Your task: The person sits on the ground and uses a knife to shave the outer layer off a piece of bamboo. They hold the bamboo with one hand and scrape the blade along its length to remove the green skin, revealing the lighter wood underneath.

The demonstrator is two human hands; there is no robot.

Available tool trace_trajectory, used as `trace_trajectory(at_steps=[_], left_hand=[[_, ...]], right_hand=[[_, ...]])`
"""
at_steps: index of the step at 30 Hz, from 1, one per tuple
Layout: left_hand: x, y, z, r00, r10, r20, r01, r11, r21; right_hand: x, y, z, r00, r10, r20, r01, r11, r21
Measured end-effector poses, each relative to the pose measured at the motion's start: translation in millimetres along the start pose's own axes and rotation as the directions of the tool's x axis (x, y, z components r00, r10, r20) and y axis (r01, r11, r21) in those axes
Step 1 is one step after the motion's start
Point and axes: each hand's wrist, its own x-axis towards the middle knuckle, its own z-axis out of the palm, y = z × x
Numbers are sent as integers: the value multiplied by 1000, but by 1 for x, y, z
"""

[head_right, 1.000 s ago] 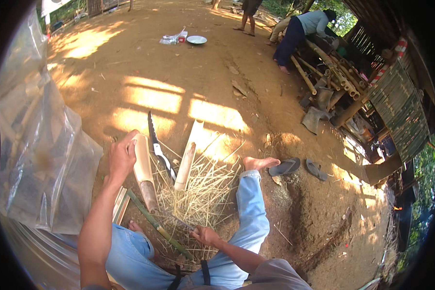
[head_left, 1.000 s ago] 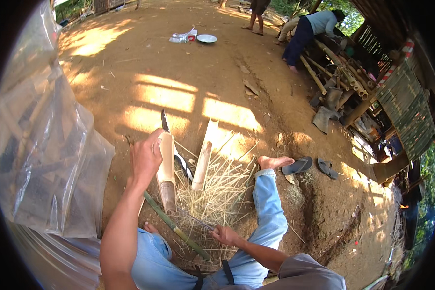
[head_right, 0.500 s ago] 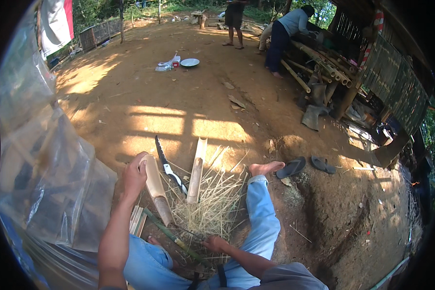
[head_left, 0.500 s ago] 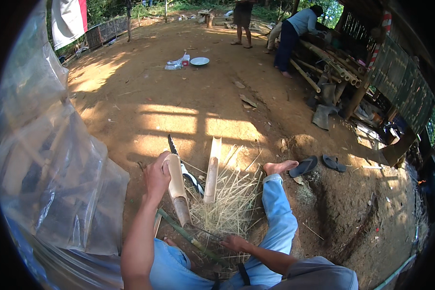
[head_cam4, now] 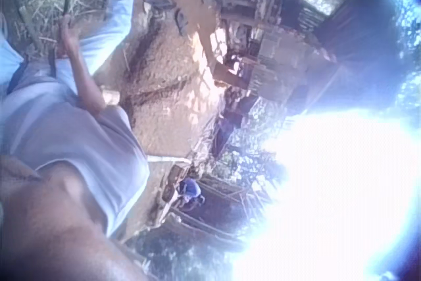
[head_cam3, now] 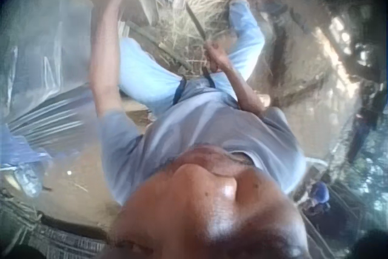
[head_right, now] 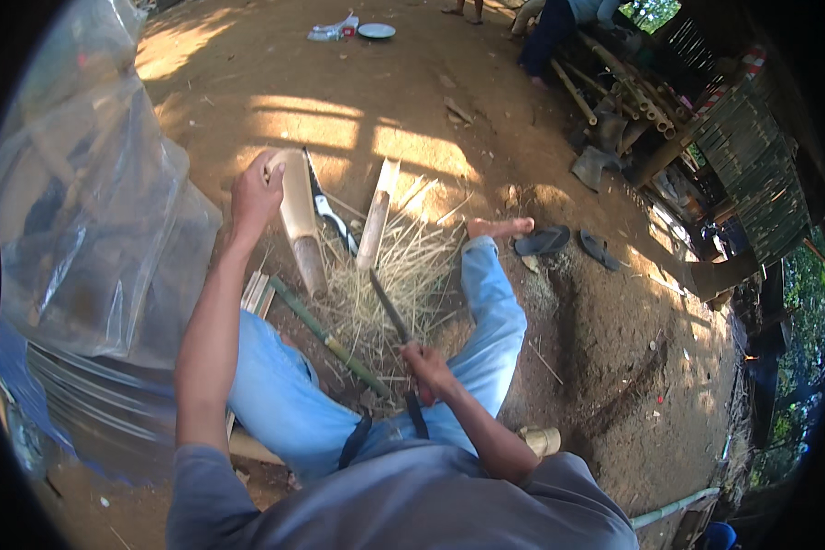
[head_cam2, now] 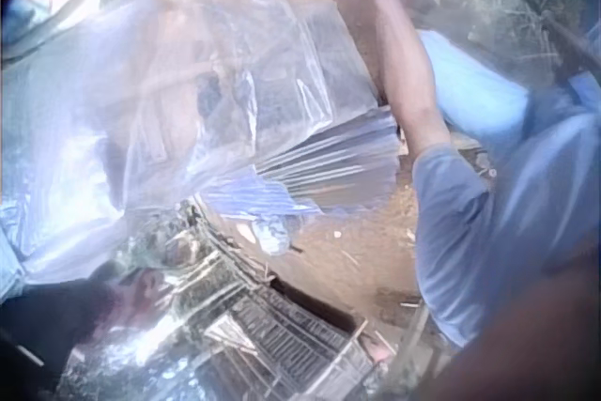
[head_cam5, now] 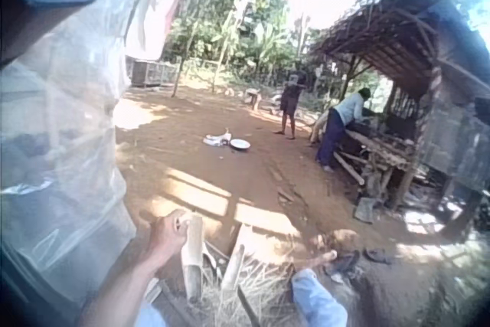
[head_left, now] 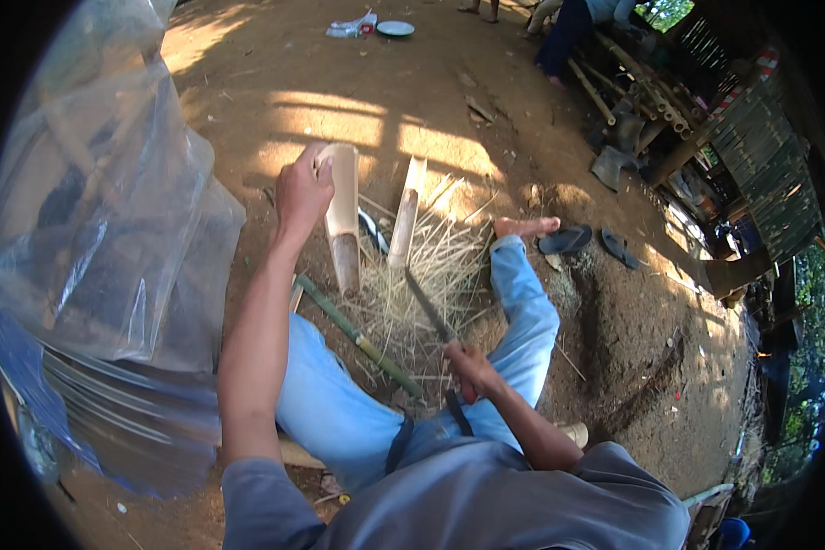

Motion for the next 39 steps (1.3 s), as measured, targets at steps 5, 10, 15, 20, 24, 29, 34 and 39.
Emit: trace_trajectory(at_steps=[5, 10, 15, 20, 24, 29, 34, 39], left_hand=[[-12, 6, 5, 991, -60, 117, 68, 995, -68], [-16, -6, 12, 989, 0, 146, 14, 995, -98], [-11, 73, 6, 993, 92, 73, -60, 933, -356], [0, 147, 5, 970, 187, 154, -80, 847, -525], [7, 176, 21, 954, 225, 198, -91, 846, -525], [9, 200, 45, 948, 225, 226, -50, 803, -593], [-30, 185, 48, 943, 57, 327, 148, 809, -568], [-110, 103, 37, 847, -242, 473, 418, 854, -312]], right_hand=[[-25, -33, -9, 984, -121, -131, 154, 946, 285], [-28, -85, -1, 870, -415, -264, 448, 891, 77], [-20, -126, -4, 739, -572, -355, 605, 796, -24], [-9, -176, -9, 605, -712, -357, 754, 656, -31], [4, -192, -16, 519, -753, -405, 816, 578, -27], [17, -193, -42, 513, -721, -467, 812, 583, -7], [31, -191, -75, 551, -648, -526, 798, 594, 103], [32, -205, -102, 710, -520, -476, 696, 623, 357]])
